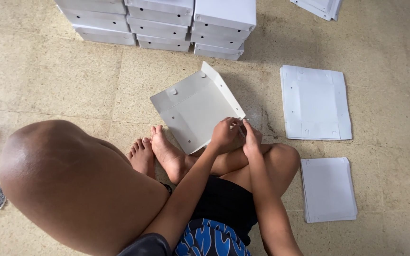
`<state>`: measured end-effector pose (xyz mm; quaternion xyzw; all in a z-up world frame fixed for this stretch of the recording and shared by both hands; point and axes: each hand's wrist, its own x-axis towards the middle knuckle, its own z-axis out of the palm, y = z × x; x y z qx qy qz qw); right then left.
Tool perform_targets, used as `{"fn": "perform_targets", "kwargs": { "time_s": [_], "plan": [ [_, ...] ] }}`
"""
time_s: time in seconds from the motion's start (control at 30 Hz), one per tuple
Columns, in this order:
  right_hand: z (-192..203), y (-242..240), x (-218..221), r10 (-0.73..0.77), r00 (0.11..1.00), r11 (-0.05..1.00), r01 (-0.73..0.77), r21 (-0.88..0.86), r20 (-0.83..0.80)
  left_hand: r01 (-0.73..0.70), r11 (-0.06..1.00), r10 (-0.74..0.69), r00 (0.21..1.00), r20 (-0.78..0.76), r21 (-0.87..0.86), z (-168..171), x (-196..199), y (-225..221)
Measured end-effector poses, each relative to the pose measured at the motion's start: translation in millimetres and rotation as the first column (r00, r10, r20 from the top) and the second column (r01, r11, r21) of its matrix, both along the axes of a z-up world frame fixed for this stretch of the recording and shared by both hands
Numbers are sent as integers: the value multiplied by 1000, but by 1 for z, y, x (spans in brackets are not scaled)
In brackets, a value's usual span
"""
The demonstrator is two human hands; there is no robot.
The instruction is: Assembling cardboard boxes from flat templates and stacking them on the floor.
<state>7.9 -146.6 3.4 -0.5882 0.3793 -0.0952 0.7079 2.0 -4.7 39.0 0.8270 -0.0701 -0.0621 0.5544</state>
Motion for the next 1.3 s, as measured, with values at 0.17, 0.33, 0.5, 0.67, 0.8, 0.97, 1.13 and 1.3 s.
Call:
{"fn": "perform_targets", "kwargs": {
  "time_s": [0.17,0.33,0.5,0.67,0.8,0.97,1.13,1.3],
  "plan": [
    [-1,0,0,15,996,992,-26,124,89,-39,999,39,998,-56,10,-17,5,-2],
    [-2,-1,-2,43,996,993,-52,110,80,-6,1000,7,1000,-9,21,-21,7,-4],
    [2,2,-4,78,995,994,-82,74,64,10,1000,-10,1000,6,17,-31,12,-7],
    [20,6,-9,144,986,986,-150,75,86,-18,999,21,996,86,-29,5,4,3],
    [24,15,-11,212,972,977,-212,-8,99,-17,999,19,998,65,-36,-3,8,0],
    [25,23,-13,274,955,944,-243,-225,118,-60,997,60,998,14,-56,-10,13,-7],
    [9,14,-12,369,927,873,-322,-367,63,-24,998,24,1000,5,-54,-28,14,-9],
    [1,7,-10,377,925,890,-347,-294,50,63,998,-64,997,-38,-18,-54,19,-17]
  ]
}}
